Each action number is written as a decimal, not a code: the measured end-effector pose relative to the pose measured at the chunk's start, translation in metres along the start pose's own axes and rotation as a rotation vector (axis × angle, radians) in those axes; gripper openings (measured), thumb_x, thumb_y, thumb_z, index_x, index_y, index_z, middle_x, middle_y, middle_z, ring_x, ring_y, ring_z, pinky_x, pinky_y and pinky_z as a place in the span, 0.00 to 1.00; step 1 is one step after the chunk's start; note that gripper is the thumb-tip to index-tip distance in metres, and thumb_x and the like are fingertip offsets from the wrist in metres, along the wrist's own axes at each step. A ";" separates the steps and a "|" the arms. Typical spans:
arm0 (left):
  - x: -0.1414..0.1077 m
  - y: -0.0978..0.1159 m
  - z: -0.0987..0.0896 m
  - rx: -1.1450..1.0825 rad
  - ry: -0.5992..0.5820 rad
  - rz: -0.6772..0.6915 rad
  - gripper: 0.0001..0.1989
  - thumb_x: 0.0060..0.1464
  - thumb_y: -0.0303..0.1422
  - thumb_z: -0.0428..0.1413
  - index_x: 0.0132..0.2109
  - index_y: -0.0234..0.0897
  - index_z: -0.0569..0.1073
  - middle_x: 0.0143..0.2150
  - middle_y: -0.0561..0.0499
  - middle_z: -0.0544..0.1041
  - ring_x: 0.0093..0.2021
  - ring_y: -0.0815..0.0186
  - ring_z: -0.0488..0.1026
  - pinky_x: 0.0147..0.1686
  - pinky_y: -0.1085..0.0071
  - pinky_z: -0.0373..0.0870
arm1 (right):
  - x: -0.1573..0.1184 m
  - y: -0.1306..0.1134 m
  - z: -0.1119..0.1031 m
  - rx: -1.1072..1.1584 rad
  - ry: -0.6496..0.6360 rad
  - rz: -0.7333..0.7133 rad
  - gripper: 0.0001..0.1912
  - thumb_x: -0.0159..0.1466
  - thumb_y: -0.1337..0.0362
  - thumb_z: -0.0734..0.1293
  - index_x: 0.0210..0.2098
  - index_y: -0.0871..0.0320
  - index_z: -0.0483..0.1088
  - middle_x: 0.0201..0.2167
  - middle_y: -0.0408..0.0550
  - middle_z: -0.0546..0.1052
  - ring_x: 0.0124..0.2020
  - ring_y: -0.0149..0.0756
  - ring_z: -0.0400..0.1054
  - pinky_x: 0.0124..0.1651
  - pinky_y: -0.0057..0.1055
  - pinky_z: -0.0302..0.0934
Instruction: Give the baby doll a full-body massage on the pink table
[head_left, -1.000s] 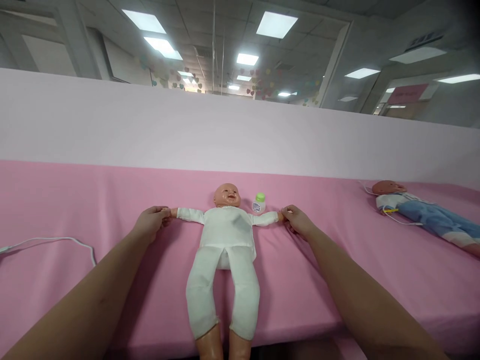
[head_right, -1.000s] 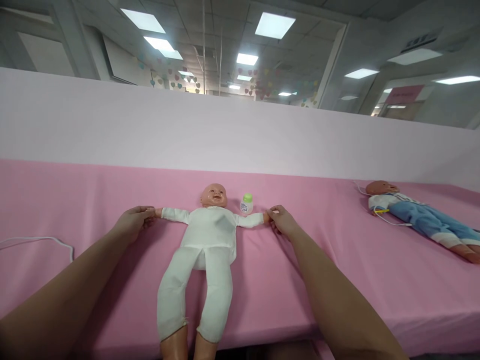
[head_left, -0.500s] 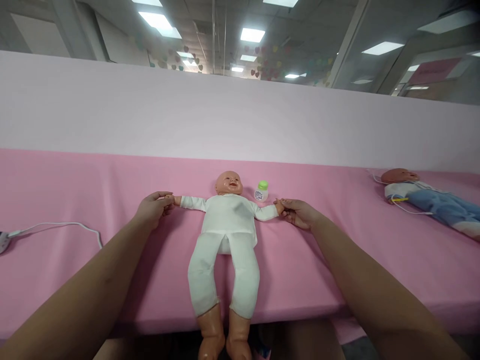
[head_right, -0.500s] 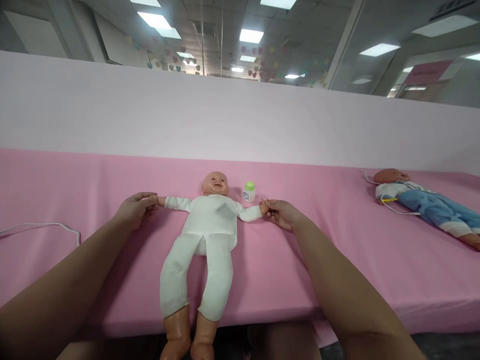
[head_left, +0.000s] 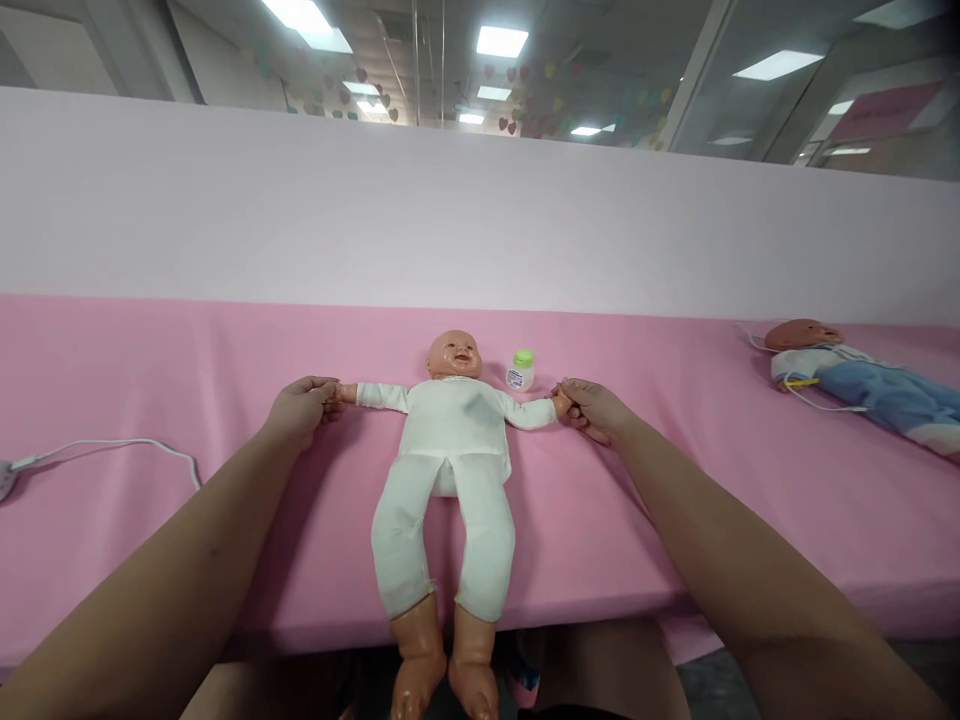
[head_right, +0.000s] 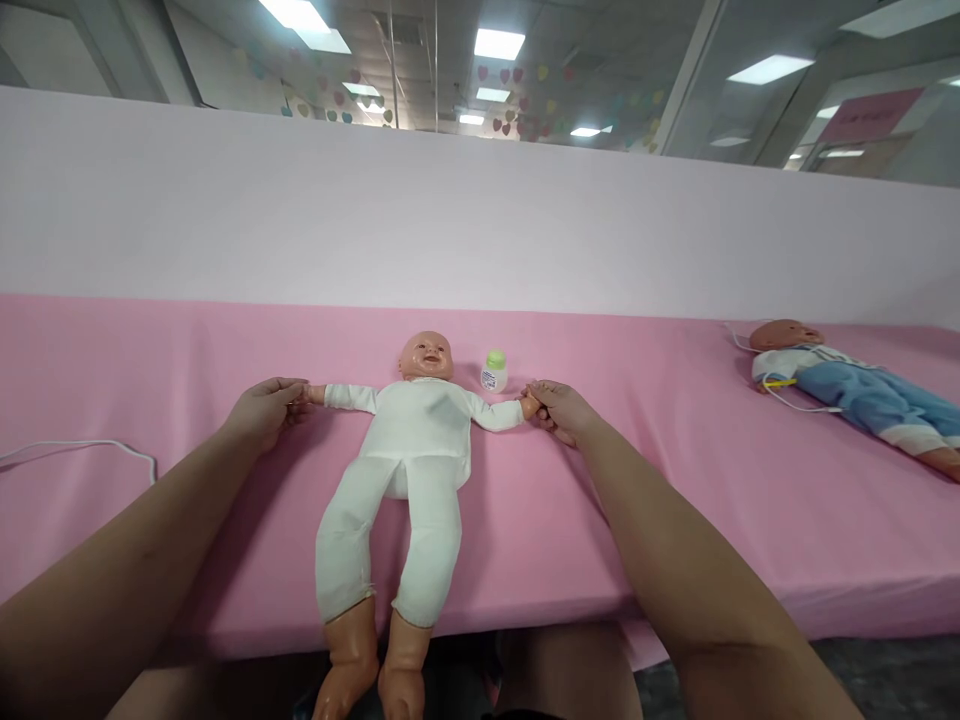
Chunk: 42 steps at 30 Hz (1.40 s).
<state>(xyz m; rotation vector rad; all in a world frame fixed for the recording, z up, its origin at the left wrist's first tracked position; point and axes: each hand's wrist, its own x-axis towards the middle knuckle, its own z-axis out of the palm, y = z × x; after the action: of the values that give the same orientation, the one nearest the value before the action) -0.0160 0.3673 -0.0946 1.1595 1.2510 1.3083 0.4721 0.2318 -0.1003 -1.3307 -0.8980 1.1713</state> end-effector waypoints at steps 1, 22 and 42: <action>0.000 0.000 0.000 0.001 0.003 -0.008 0.07 0.48 0.27 0.65 0.37 0.33 0.78 0.28 0.48 0.77 0.26 0.64 0.75 0.26 0.69 0.76 | 0.001 0.001 -0.001 -0.003 0.020 0.001 0.16 0.65 0.53 0.74 0.36 0.60 0.75 0.25 0.44 0.70 0.21 0.24 0.54 0.19 0.22 0.48; -0.002 0.002 -0.001 0.055 0.007 -0.006 0.12 0.45 0.34 0.69 0.34 0.34 0.77 0.25 0.50 0.75 0.24 0.67 0.71 0.24 0.72 0.72 | 0.002 0.005 -0.018 -0.002 -0.160 -0.008 0.22 0.49 0.55 0.85 0.34 0.59 0.76 0.25 0.41 0.72 0.23 0.25 0.59 0.23 0.23 0.55; -0.001 0.002 -0.003 0.025 -0.062 -0.036 0.15 0.41 0.30 0.70 0.38 0.33 0.78 0.30 0.47 0.80 0.28 0.65 0.76 0.32 0.70 0.77 | 0.001 0.005 -0.033 -0.002 -0.201 0.056 0.19 0.54 0.70 0.81 0.45 0.57 0.79 0.38 0.49 0.79 0.35 0.33 0.75 0.36 0.26 0.73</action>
<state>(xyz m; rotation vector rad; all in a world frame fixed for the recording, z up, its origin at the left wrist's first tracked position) -0.0188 0.3659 -0.0924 1.1808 1.2411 1.2243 0.5035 0.2244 -0.1085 -1.2625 -1.0109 1.3660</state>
